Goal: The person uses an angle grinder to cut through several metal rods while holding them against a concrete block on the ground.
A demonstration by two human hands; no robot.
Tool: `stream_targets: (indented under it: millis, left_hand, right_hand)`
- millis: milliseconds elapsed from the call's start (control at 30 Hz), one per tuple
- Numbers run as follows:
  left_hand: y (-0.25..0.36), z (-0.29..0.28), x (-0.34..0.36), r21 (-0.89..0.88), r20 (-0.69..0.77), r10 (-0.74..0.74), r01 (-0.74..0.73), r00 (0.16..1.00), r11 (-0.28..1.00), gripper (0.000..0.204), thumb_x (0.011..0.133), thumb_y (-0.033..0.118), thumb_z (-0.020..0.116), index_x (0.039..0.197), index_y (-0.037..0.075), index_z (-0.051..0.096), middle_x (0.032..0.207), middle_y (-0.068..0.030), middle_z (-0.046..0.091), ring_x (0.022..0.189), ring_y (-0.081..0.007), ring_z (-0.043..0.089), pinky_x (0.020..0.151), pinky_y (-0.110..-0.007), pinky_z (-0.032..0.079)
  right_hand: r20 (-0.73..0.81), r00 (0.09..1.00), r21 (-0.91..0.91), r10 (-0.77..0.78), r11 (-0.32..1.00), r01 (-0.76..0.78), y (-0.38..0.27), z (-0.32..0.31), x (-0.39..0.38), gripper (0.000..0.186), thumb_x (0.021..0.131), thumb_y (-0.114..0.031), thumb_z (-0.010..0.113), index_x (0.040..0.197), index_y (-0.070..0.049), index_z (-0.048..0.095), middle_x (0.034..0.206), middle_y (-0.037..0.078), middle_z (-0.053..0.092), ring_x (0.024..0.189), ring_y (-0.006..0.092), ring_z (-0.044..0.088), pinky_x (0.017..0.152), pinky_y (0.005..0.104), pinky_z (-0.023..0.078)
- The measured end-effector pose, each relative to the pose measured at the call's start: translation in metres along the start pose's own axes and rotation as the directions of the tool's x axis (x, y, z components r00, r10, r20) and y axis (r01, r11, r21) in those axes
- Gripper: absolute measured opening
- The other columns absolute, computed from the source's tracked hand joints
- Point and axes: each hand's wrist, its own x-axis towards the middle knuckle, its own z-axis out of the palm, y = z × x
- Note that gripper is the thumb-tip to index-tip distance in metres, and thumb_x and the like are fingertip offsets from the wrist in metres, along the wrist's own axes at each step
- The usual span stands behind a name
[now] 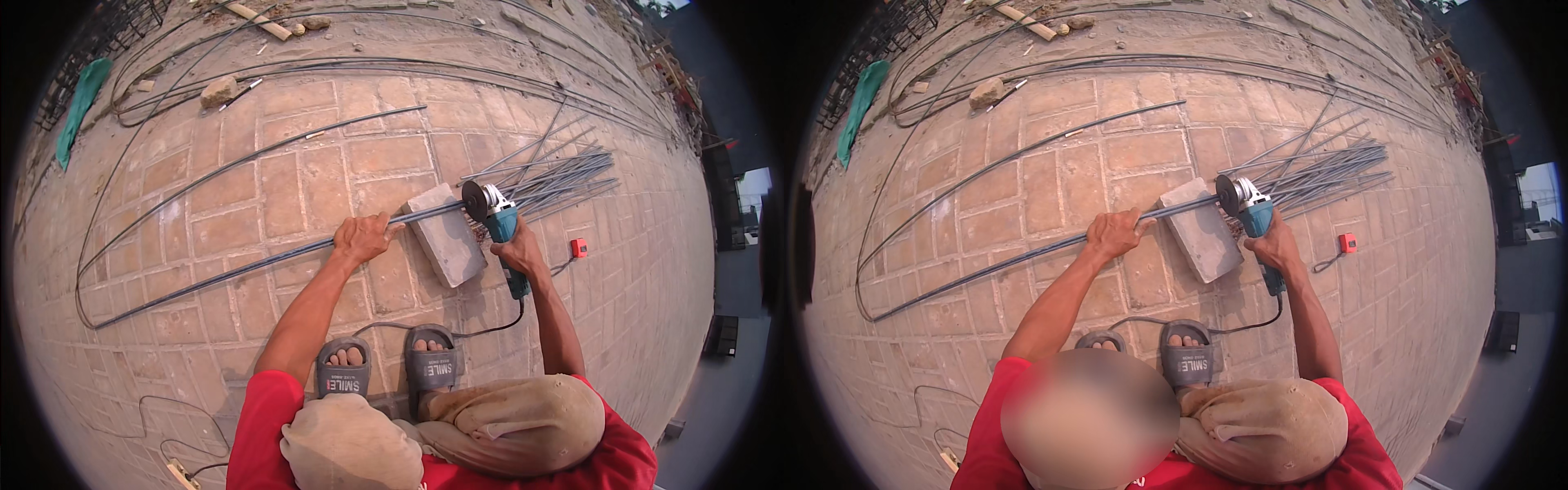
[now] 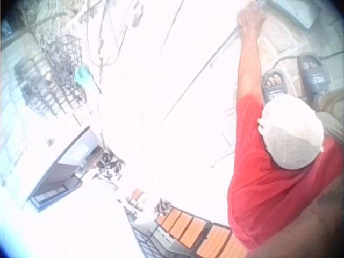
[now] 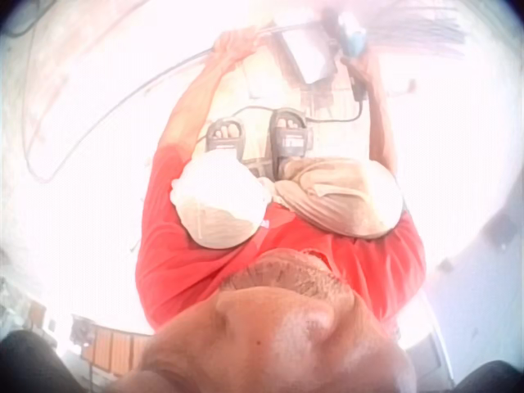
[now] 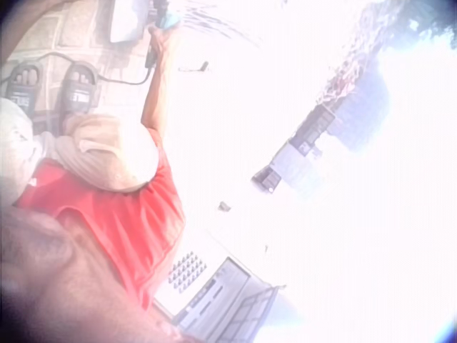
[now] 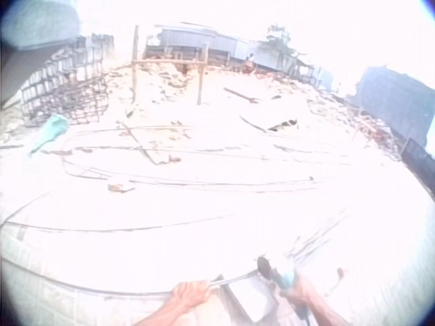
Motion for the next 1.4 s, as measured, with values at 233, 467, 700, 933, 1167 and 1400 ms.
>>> stream_targets:
  millis: [233,467,700,933,1167,1400]
  left_hand:
    - [-0.009,0.001,-0.005,0.005,-0.001,0.010,-0.010,1.000,1.000,0.048,0.096,0.054,0.052,0.089,0.008,0.063,0.073,-0.0194,0.069,0.066,-0.0394,0.068,0.060,-0.050,0.053]
    - [0.008,0.001,0.005,-0.026,0.052,0.025,-0.024,0.998,0.999,0.048,0.097,0.054,0.051,0.091,0.007,0.063,0.078,-0.0207,0.069,0.073,-0.0409,0.068,0.065,-0.051,0.053]
    - [0.007,-0.007,0.005,0.057,0.118,0.016,-0.023,0.993,0.998,0.049,0.095,0.053,0.053,0.099,0.004,0.060,0.083,-0.0219,0.070,0.077,-0.0396,0.069,0.070,-0.051,0.053]
    - [-0.002,-0.002,-0.007,0.062,0.046,0.064,-0.067,0.997,0.996,0.044,0.087,0.044,0.067,0.102,0.003,0.058,0.083,-0.0198,0.069,0.079,-0.0395,0.068,0.071,-0.050,0.051]
    - [0.028,-0.017,-0.012,0.201,-0.109,0.121,-0.098,0.987,0.975,0.055,0.081,0.040,0.073,0.119,0.003,0.056,0.107,-0.0159,0.060,0.104,-0.0313,0.056,0.090,-0.045,0.040]
    - [0.144,0.009,-0.094,-0.756,0.388,0.180,0.201,0.904,0.623,0.077,0.085,0.053,0.072,0.136,0.001,0.044,0.118,-0.0239,0.061,0.100,-0.0357,0.064,0.087,-0.045,0.050]
  right_hand:
    - [-0.031,0.999,0.118,-0.011,0.993,0.014,0.004,0.012,-0.009,0.064,0.062,-0.020,0.075,0.118,0.004,0.056,0.101,0.021,0.068,0.095,0.0341,0.066,0.087,0.0396,0.051]
    - [0.004,0.982,0.374,0.188,0.910,-0.176,0.031,-0.025,-0.026,0.052,0.064,-0.013,0.075,0.110,0.003,0.058,0.091,0.012,0.065,0.079,0.0224,0.064,0.075,0.0357,0.053]
    - [0.175,0.953,0.682,0.248,0.668,-0.299,0.041,-0.027,-0.066,0.049,0.067,-0.011,0.075,0.109,0.004,0.055,0.086,0.012,0.062,0.071,0.0236,0.068,0.063,0.0383,0.058]
    - [0.253,0.923,0.786,0.288,0.496,-0.370,0.060,-0.001,-0.107,0.044,0.068,-0.011,0.074,0.105,0.003,0.054,0.087,0.012,0.062,0.071,0.0243,0.068,0.063,0.0387,0.058]
    - [0.259,0.921,0.870,0.291,0.345,-0.353,0.070,-0.003,-0.115,0.043,0.070,-0.011,0.071,0.106,0.003,0.054,0.087,0.013,0.063,0.070,0.0251,0.068,0.063,0.0411,0.060]
    - [0.247,0.944,0.942,0.220,0.172,-0.287,0.048,0.020,-0.111,0.045,0.074,-0.029,0.071,0.106,0.001,0.058,0.080,0.013,0.064,0.066,0.0249,0.066,0.061,0.0362,0.057]
